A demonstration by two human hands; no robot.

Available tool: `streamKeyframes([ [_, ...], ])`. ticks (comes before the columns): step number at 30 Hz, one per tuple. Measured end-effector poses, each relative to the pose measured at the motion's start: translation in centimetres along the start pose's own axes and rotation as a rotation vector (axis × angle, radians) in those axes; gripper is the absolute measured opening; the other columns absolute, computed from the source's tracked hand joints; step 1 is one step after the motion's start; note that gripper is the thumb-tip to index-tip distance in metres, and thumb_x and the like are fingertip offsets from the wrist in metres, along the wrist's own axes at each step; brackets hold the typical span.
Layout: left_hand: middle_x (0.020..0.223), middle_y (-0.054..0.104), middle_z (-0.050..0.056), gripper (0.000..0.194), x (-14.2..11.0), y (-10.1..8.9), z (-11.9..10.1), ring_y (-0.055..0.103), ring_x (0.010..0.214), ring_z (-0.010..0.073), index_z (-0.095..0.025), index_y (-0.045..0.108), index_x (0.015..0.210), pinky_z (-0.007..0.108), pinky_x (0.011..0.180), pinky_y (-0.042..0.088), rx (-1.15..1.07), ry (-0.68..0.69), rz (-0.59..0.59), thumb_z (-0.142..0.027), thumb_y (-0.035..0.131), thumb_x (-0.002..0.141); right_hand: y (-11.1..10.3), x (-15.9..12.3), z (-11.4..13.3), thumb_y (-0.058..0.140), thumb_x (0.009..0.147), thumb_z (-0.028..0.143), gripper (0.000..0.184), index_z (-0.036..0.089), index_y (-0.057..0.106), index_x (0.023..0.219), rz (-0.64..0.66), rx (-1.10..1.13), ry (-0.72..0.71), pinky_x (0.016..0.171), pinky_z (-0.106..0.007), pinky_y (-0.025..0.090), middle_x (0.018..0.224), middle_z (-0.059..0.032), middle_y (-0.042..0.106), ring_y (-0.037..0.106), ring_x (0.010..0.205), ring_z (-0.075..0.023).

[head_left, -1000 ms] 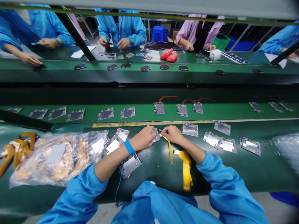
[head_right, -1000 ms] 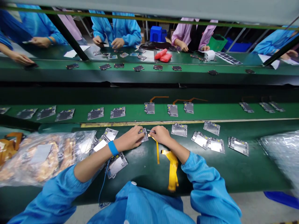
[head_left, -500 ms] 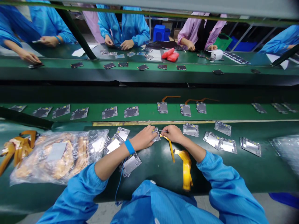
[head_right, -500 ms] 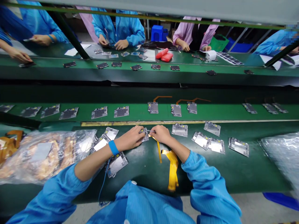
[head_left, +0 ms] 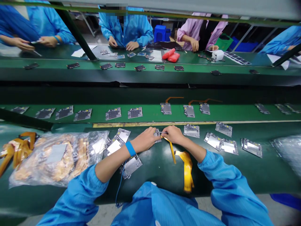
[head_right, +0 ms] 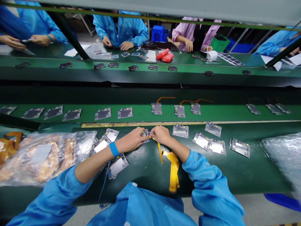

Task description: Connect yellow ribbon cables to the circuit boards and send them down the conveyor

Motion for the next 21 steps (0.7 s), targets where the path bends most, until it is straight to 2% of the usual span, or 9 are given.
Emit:
streamKeyframes([
  [8, 0.116, 0.053, 0.015, 0.039, 0.3, 0.0, -0.5, 0.048, 0.110, 0.0310, -0.025, 0.062, 0.137, 0.042, 0.093, 0.045, 0.084, 0.001, 0.030, -0.020, 0.051, 0.100, 0.2, -0.7, -0.6, 0.064, 0.098, 0.038, 0.021, 0.029, 0.081, 0.106, -0.039, 0.027, -0.078, 0.073, -0.026, 0.043, 0.103, -0.0027, 0.080, 0.072, 0.097, -0.0221],
  [11, 0.113, 0.053, 0.014, 0.038, 0.3, -0.1, -0.6, 0.048, 0.107, 0.0306, -0.025, 0.064, 0.135, 0.042, 0.092, 0.045, 0.080, 0.003, 0.020, -0.019, 0.049, 0.100, -0.2, -1.3, -0.5, 0.049, 0.107, 0.041, 0.035, 0.025, 0.079, 0.108, -0.097, 0.025, -0.165, 0.077, -0.027, 0.043, 0.113, -0.0055, 0.076, 0.070, 0.102, -0.0210],
  [13, 0.113, 0.053, 0.014, 0.038, 0.3, -0.1, -0.7, 0.048, 0.108, 0.0306, -0.025, 0.064, 0.134, 0.042, 0.092, 0.045, 0.081, 0.003, 0.025, -0.019, 0.049, 0.100, -0.2, -1.4, -0.4, 0.042, 0.110, 0.038, 0.039, 0.024, 0.078, 0.109, -0.105, 0.027, -0.208, 0.080, -0.027, 0.042, 0.116, -0.0061, 0.074, 0.068, 0.102, -0.0195],
  [18, 0.114, 0.054, 0.014, 0.036, 0.4, 0.0, -0.6, 0.047, 0.108, 0.0299, -0.023, 0.065, 0.132, 0.041, 0.093, 0.045, 0.088, 0.000, 0.013, -0.017, 0.051, 0.099, 0.5, -0.8, -0.1, 0.058, 0.104, 0.029, 0.018, 0.024, 0.074, 0.109, -0.079, 0.051, -0.251, 0.077, -0.026, 0.040, 0.107, -0.0034, 0.073, 0.068, 0.096, -0.0177],
  [21, 0.112, 0.054, 0.014, 0.036, 0.4, 0.0, -0.6, 0.048, 0.106, 0.0301, -0.024, 0.064, 0.132, 0.042, 0.093, 0.045, 0.092, -0.002, 0.015, -0.018, 0.050, 0.099, 0.7, -0.5, -0.3, 0.061, 0.102, 0.029, 0.014, 0.023, 0.074, 0.104, -0.058, 0.014, -0.262, 0.073, -0.026, 0.038, 0.105, -0.0032, 0.073, 0.068, 0.093, -0.0180],
])
Point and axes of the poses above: each hand's wrist, its own x-axis towards the middle knuckle, its own y-axis out of the palm, z = x × y, the point moved 3 cm from there along x, towards the middle knuckle
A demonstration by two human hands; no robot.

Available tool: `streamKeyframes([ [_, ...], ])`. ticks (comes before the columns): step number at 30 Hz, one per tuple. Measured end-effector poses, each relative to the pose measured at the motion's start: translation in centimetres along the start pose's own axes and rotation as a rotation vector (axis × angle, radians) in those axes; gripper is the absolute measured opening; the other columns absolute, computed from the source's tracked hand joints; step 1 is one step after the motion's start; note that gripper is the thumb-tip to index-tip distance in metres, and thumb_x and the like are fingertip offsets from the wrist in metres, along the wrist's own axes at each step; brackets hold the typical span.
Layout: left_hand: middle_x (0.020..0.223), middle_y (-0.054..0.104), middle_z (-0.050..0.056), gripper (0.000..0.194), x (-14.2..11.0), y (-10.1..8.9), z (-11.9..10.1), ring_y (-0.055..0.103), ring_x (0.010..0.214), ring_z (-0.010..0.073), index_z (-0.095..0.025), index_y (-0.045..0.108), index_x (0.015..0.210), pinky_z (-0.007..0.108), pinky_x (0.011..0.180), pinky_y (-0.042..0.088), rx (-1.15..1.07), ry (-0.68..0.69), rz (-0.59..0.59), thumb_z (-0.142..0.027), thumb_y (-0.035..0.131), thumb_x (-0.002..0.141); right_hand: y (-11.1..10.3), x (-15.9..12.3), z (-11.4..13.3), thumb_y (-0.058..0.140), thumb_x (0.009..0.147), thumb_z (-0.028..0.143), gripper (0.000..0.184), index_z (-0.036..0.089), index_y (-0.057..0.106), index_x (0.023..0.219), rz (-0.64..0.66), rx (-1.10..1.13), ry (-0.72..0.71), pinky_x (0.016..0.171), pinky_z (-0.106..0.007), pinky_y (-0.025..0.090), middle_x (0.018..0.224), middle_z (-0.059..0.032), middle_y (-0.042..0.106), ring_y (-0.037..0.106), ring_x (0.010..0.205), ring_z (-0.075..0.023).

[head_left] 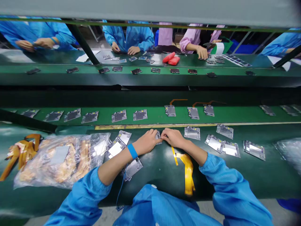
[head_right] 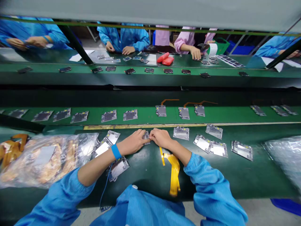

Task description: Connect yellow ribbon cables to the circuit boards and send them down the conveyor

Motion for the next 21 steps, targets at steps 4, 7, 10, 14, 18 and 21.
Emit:
streamKeyframes([
  [4, 0.121, 0.053, 0.014, 0.044, -0.3, -0.1, 0.2, 0.049, 0.110, 0.0304, -0.026, 0.056, 0.140, 0.044, 0.097, 0.045, -0.031, -0.005, 0.007, -0.018, 0.054, 0.097, 0.0, 0.1, -0.4, 0.061, 0.101, 0.026, 0.013, 0.023, 0.073, 0.099, -0.004, -0.030, -0.015, 0.070, -0.027, 0.037, 0.103, -0.0036, 0.073, 0.068, 0.091, -0.0190],
  [7, 0.129, 0.052, 0.016, 0.043, -0.5, -0.3, 0.5, 0.049, 0.115, 0.0302, -0.020, 0.054, 0.136, 0.042, 0.100, 0.044, -0.089, -0.075, -0.013, -0.017, 0.058, 0.093, 0.2, -0.1, -0.8, 0.062, 0.100, 0.026, 0.010, 0.023, 0.071, 0.098, -0.034, 0.029, -0.013, 0.072, -0.027, 0.038, 0.103, -0.0037, 0.073, 0.068, 0.090, -0.0192],
  [10, 0.128, 0.053, 0.019, 0.039, -0.5, -0.4, 0.6, 0.050, 0.116, 0.0323, -0.015, 0.057, 0.126, 0.043, 0.098, 0.044, -0.101, -0.159, -0.016, -0.018, 0.062, 0.088, 0.1, -0.8, -1.4, 0.056, 0.103, 0.028, 0.014, 0.023, 0.068, 0.099, -0.142, 0.178, 0.009, 0.077, -0.028, 0.042, 0.102, -0.0041, 0.073, 0.067, 0.091, -0.0193],
  [14, 0.117, 0.056, 0.017, 0.037, -0.1, -0.4, 0.5, 0.053, 0.109, 0.0328, -0.016, 0.059, 0.120, 0.045, 0.093, 0.046, -0.095, -0.194, 0.013, -0.018, 0.063, 0.084, -0.5, -3.2, -3.0, 0.046, 0.104, 0.033, 0.021, 0.022, 0.062, 0.098, -0.335, 0.369, 0.049, 0.076, -0.029, 0.044, 0.092, -0.0044, 0.071, 0.065, 0.084, -0.0200],
  [18, 0.114, 0.056, 0.016, 0.036, 0.9, -1.4, 1.5, 0.054, 0.105, 0.0323, -0.015, 0.059, 0.117, 0.044, 0.090, 0.049, -0.145, -0.226, -0.043, -0.021, 0.063, 0.082, -0.7, -6.7, -4.8, 0.043, 0.104, 0.039, 0.025, 0.022, 0.058, 0.092, -0.474, 0.481, 0.095, 0.072, -0.030, 0.045, 0.082, -0.0029, 0.066, 0.061, 0.076, -0.0193],
  [21, 0.113, 0.056, 0.014, 0.037, 2.7, -3.4, 3.8, 0.056, 0.107, 0.0316, -0.016, 0.059, 0.119, 0.043, 0.093, 0.051, -0.187, -0.351, -0.194, -0.026, 0.064, 0.083, -0.5, -9.0, -5.6, 0.044, 0.104, 0.043, 0.028, 0.023, 0.058, 0.090, -0.526, 0.503, 0.145, 0.072, -0.030, 0.046, 0.082, -0.0027, 0.064, 0.060, 0.075, -0.0188],
])
Point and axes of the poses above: each hand's wrist, its own x-axis towards the middle knuckle, its own y-axis out of the palm, z = x × y, the point moved 3 cm from there along x, towards the middle knuckle
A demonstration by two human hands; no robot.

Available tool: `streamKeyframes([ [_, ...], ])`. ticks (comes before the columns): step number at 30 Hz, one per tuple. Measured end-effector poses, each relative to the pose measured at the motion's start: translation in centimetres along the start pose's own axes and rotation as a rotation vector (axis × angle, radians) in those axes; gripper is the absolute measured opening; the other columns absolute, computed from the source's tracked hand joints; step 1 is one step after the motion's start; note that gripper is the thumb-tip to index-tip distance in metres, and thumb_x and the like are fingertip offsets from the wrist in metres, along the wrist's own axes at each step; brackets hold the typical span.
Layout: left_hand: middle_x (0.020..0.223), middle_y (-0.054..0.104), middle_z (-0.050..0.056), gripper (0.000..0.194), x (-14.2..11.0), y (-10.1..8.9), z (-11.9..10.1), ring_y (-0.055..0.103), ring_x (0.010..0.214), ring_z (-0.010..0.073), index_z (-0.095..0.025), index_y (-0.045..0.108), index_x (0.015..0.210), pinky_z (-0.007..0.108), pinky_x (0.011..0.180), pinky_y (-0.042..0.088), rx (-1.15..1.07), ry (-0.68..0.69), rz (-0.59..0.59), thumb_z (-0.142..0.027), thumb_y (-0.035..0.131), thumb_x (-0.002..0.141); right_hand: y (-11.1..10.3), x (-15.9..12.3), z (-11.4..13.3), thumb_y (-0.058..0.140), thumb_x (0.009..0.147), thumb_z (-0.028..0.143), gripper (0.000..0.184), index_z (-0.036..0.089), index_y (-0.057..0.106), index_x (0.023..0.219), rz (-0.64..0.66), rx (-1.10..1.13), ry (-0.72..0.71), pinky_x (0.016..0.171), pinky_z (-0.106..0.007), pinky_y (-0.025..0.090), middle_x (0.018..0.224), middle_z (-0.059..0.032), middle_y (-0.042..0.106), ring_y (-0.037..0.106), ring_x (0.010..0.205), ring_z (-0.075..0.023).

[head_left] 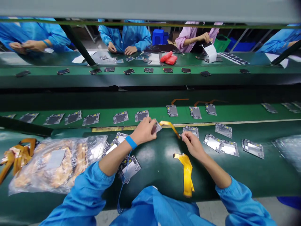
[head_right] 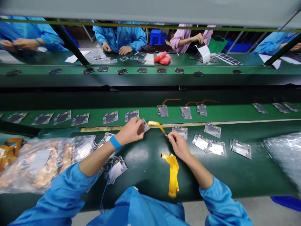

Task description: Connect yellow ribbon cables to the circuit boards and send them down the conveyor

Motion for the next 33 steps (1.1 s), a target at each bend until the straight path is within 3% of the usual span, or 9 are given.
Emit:
streamKeyframes([
  [3, 0.121, 0.055, 0.016, 0.052, 3.3, -1.8, 2.1, 0.058, 0.113, 0.0324, -0.015, 0.053, 0.132, 0.043, 0.098, 0.051, -0.020, -0.195, -0.143, -0.039, 0.066, 0.088, -0.6, -1.4, -0.7, 0.048, 0.102, 0.048, 0.029, 0.022, 0.061, 0.101, -0.016, 0.026, 0.054, 0.073, -0.031, 0.048, 0.088, -0.0042, 0.068, 0.063, 0.079, -0.0199],
  [5, 0.128, 0.055, 0.018, 0.057, 4.8, -2.2, 3.7, 0.059, 0.117, 0.0336, -0.013, 0.050, 0.139, 0.044, 0.100, 0.050, 0.007, -0.277, -0.139, -0.044, 0.062, 0.092, -0.8, -2.1, -1.1, 0.054, 0.098, 0.051, 0.032, 0.022, 0.064, 0.106, -0.007, 0.019, 0.103, 0.071, -0.031, 0.049, 0.089, -0.0050, 0.070, 0.065, 0.078, -0.0207],
  [9, 0.137, 0.056, 0.019, 0.056, 5.7, -1.3, 6.4, 0.054, 0.127, 0.0379, -0.015, 0.052, 0.144, 0.047, 0.102, 0.049, 0.175, -0.246, 0.093, -0.037, 0.057, 0.094, -1.4, -3.4, -1.3, 0.059, 0.095, 0.051, 0.031, 0.022, 0.069, 0.094, 0.091, -0.103, 0.141, 0.065, -0.030, 0.046, 0.082, -0.0043, 0.071, 0.063, 0.071, -0.0199],
  [12, 0.151, 0.049, 0.019, 0.071, 5.4, -0.1, 7.6, 0.047, 0.136, 0.0405, -0.020, 0.044, 0.156, 0.049, 0.103, 0.047, 0.256, -0.177, 0.305, -0.032, 0.061, 0.088, -1.5, -4.3, -0.5, 0.056, 0.099, 0.044, 0.029, 0.021, 0.071, 0.087, 0.209, -0.202, 0.104, 0.066, -0.030, 0.044, 0.083, -0.0048, 0.071, 0.064, 0.074, -0.0199],
  [15, 0.150, 0.048, 0.019, 0.076, 5.5, 0.4, 8.2, 0.050, 0.132, 0.0389, -0.023, 0.041, 0.159, 0.046, 0.101, 0.047, 0.296, -0.135, 0.373, -0.027, 0.060, 0.086, -0.7, -4.8, 0.6, 0.060, 0.098, 0.038, 0.022, 0.022, 0.074, 0.093, 0.323, -0.294, 0.070, 0.072, -0.030, 0.045, 0.093, -0.0055, 0.073, 0.068, 0.084, -0.0209],
  [19, 0.137, 0.054, 0.020, 0.074, 5.8, 0.1, 8.1, 0.054, 0.124, 0.0379, -0.022, 0.043, 0.157, 0.045, 0.097, 0.048, 0.330, -0.109, 0.361, -0.029, 0.062, 0.086, 0.9, -4.9, 1.2, 0.072, 0.092, 0.037, 0.017, 0.025, 0.074, 0.105, 0.398, -0.445, 0.101, 0.073, -0.029, 0.045, 0.106, -0.0049, 0.073, 0.070, 0.091, -0.0218],
  [22, 0.133, 0.054, 0.020, 0.075, 5.5, -0.5, 8.1, 0.053, 0.122, 0.0387, -0.020, 0.043, 0.157, 0.045, 0.095, 0.048, 0.308, -0.131, 0.323, -0.032, 0.064, 0.086, 1.4, -4.7, 1.2, 0.074, 0.091, 0.033, 0.011, 0.024, 0.073, 0.098, 0.423, -0.468, 0.118, 0.071, -0.027, 0.043, 0.104, -0.0035, 0.073, 0.070, 0.089, -0.0208],
  [29, 0.116, 0.056, 0.019, 0.064, 3.4, -2.2, 8.2, 0.053, 0.112, 0.0384, -0.015, 0.055, 0.140, 0.044, 0.089, 0.049, 0.308, -0.131, 0.202, -0.029, 0.068, 0.079, 0.3, -4.5, 0.9, 0.064, 0.097, 0.032, 0.016, 0.025, 0.077, 0.091, 0.371, -0.271, 0.068, 0.074, -0.030, 0.046, 0.096, -0.0037, 0.075, 0.071, 0.088, -0.0214],
  [33, 0.106, 0.056, 0.015, 0.056, 1.6, -2.7, 6.3, 0.054, 0.103, 0.0346, -0.015, 0.059, 0.134, 0.044, 0.090, 0.048, 0.212, -0.083, 0.082, -0.026, 0.065, 0.079, -0.4, -4.5, 0.8, 0.062, 0.097, 0.035, 0.020, 0.026, 0.080, 0.092, 0.314, -0.165, 0.022, 0.078, -0.031, 0.049, 0.098, -0.0051, 0.077, 0.072, 0.090, -0.0224],
])
Point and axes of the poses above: each hand's wrist, its own x-axis towards the middle knuckle, its own y-axis out of the palm, z = x × y, the point moved 3 cm from there along x, towards the middle knuckle
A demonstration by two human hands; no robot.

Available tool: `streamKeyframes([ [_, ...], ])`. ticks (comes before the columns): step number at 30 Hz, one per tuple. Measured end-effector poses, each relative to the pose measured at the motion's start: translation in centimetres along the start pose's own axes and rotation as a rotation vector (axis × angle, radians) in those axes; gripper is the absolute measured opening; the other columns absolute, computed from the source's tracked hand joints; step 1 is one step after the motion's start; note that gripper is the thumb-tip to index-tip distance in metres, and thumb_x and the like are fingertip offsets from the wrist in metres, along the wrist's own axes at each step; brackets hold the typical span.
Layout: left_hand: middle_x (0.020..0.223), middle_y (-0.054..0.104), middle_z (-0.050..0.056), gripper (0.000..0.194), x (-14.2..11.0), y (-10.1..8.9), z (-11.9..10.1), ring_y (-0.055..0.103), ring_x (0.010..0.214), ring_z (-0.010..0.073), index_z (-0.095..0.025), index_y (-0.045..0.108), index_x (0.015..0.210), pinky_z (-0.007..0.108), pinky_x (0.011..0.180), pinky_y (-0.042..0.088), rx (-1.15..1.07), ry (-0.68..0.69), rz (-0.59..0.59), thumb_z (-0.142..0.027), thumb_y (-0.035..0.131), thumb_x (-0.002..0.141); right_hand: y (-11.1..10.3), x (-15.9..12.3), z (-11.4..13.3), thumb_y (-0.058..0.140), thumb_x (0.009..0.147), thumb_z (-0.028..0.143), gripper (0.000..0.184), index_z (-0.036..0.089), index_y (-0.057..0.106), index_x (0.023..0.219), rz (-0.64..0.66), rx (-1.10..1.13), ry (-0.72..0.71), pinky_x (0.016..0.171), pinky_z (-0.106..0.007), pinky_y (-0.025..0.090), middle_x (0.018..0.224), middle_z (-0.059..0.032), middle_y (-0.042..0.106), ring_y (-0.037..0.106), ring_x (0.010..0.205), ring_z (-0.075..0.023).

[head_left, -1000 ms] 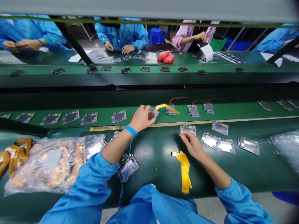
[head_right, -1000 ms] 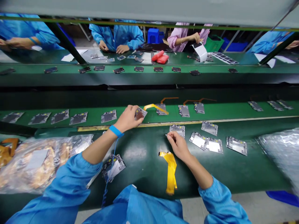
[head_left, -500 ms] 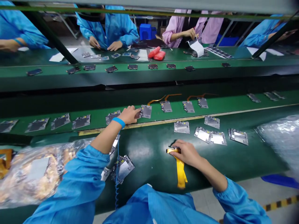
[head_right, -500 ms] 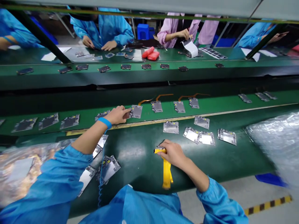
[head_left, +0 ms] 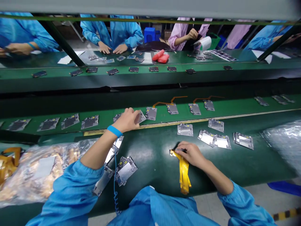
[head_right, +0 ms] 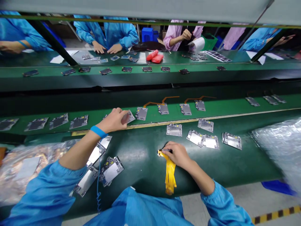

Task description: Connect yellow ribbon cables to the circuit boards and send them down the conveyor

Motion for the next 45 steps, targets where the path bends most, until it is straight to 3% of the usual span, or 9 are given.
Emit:
streamKeyframes([
  [7, 0.113, 0.056, 0.017, 0.057, -5.4, 2.1, -7.3, 0.052, 0.105, 0.0338, -0.013, 0.057, 0.135, 0.044, 0.090, 0.046, -0.126, 0.226, 0.087, -0.026, 0.064, 0.080, 0.0, 1.2, 0.0, 0.067, 0.090, 0.042, 0.023, 0.022, 0.077, 0.095, 0.006, 0.160, 0.116, 0.068, -0.027, 0.048, 0.087, -0.0038, 0.079, 0.069, 0.076, -0.0197],
  [11, 0.116, 0.057, 0.019, 0.050, -6.8, 3.3, -9.0, 0.051, 0.109, 0.0368, -0.016, 0.059, 0.131, 0.049, 0.092, 0.043, -0.074, 0.251, 0.122, -0.028, 0.066, 0.083, 0.8, 3.3, 0.7, 0.066, 0.090, 0.042, 0.025, 0.019, 0.074, 0.091, 0.045, 0.217, 0.092, 0.066, -0.025, 0.045, 0.082, -0.0026, 0.076, 0.066, 0.074, -0.0176],
  [15, 0.125, 0.055, 0.018, 0.046, -6.5, 3.3, -9.4, 0.049, 0.118, 0.0362, -0.019, 0.060, 0.130, 0.047, 0.095, 0.041, -0.062, 0.344, 0.107, -0.027, 0.065, 0.085, 1.6, 5.8, 1.2, 0.062, 0.092, 0.046, 0.032, 0.018, 0.072, 0.082, 0.070, 0.182, 0.053, 0.062, -0.024, 0.039, 0.073, -0.0006, 0.070, 0.059, 0.070, -0.0162],
  [22, 0.122, 0.055, 0.015, 0.039, -5.0, 3.7, -9.8, 0.052, 0.111, 0.0329, -0.023, 0.066, 0.122, 0.042, 0.087, 0.044, -0.078, 0.389, 0.128, -0.019, 0.065, 0.084, 2.3, 8.9, 0.8, 0.059, 0.092, 0.044, 0.034, 0.017, 0.066, 0.073, 0.068, 0.099, 0.038, 0.060, -0.024, 0.032, 0.067, 0.0015, 0.061, 0.052, 0.065, -0.0143],
  [33, 0.128, 0.053, 0.015, 0.020, -5.4, 4.3, -9.1, 0.049, 0.116, 0.0314, -0.019, 0.063, 0.110, 0.044, 0.097, 0.045, -0.133, 0.399, 0.096, -0.019, 0.060, 0.091, 2.6, 10.3, 2.5, 0.062, 0.094, 0.035, 0.024, 0.021, 0.077, 0.081, 0.058, -0.112, 0.105, 0.061, -0.025, 0.030, 0.073, 0.0002, 0.071, 0.058, 0.068, -0.0158],
  [45, 0.126, 0.053, 0.015, 0.019, -5.9, 4.8, -8.9, 0.049, 0.119, 0.0312, -0.019, 0.062, 0.110, 0.045, 0.102, 0.046, -0.224, 0.325, 0.070, -0.019, 0.063, 0.091, 2.5, 10.9, 3.2, 0.062, 0.095, 0.033, 0.021, 0.025, 0.080, 0.088, 0.101, -0.216, 0.102, 0.060, -0.026, 0.031, 0.082, -0.0013, 0.077, 0.065, 0.074, -0.0182],
])
Point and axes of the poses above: each hand's wrist, its own x-axis towards the middle knuckle, its own y-axis out of the palm, z = x × y, the point moved 3 cm from there along x, towards the middle knuckle
